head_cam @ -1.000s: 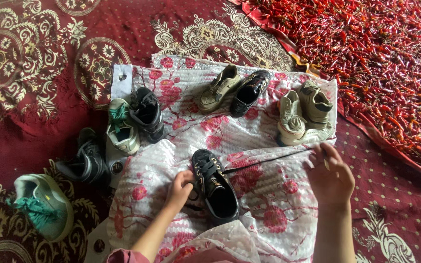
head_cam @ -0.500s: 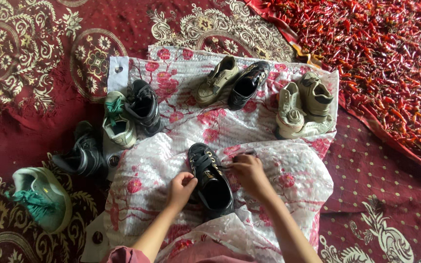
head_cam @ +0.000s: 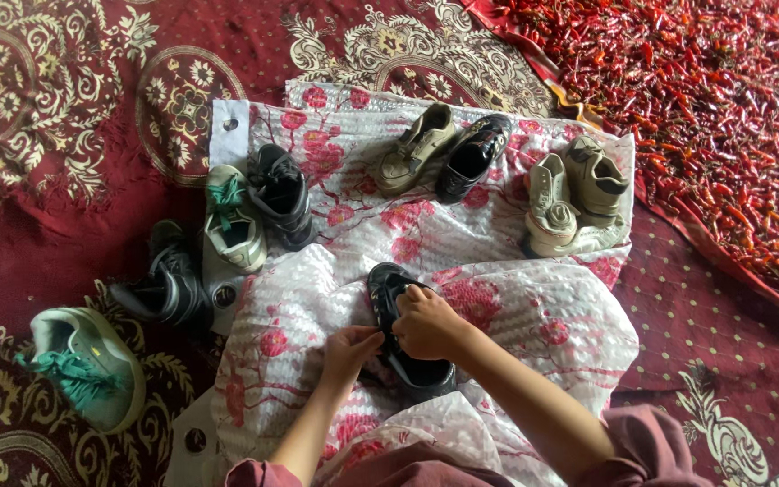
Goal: The person removes the laces from a black shoe and then re-laces it by threading the laces through the eyelets and tying them. The person works on one shoe at a time while sitting on the floor.
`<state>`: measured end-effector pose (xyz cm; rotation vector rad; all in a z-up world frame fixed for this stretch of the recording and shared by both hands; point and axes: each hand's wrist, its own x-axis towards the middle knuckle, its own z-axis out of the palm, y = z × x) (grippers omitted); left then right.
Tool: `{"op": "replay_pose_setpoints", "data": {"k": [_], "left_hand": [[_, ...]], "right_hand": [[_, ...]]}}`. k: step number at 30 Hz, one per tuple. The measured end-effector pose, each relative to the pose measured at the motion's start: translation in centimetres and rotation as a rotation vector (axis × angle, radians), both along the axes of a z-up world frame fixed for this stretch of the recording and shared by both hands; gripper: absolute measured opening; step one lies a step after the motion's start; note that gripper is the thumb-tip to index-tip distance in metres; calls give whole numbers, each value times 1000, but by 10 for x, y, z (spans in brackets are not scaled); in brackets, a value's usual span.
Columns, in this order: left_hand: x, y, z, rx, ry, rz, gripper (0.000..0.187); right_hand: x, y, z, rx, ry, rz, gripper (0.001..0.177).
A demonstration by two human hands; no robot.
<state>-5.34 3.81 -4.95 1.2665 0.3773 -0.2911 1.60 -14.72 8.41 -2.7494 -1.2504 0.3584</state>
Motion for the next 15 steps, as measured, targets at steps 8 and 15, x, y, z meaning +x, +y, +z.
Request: {"op": "replay_pose_setpoints", "data": {"k": [8, 15], "left_hand": [[2, 1, -22, -118, -12, -40, 29], [-4, 4, -18, -82, -142, -130, 27]], "right_hand": [[6, 31, -16, -275, -95, 139, 20], [3, 25, -26, -72, -12, -6, 19]]}}
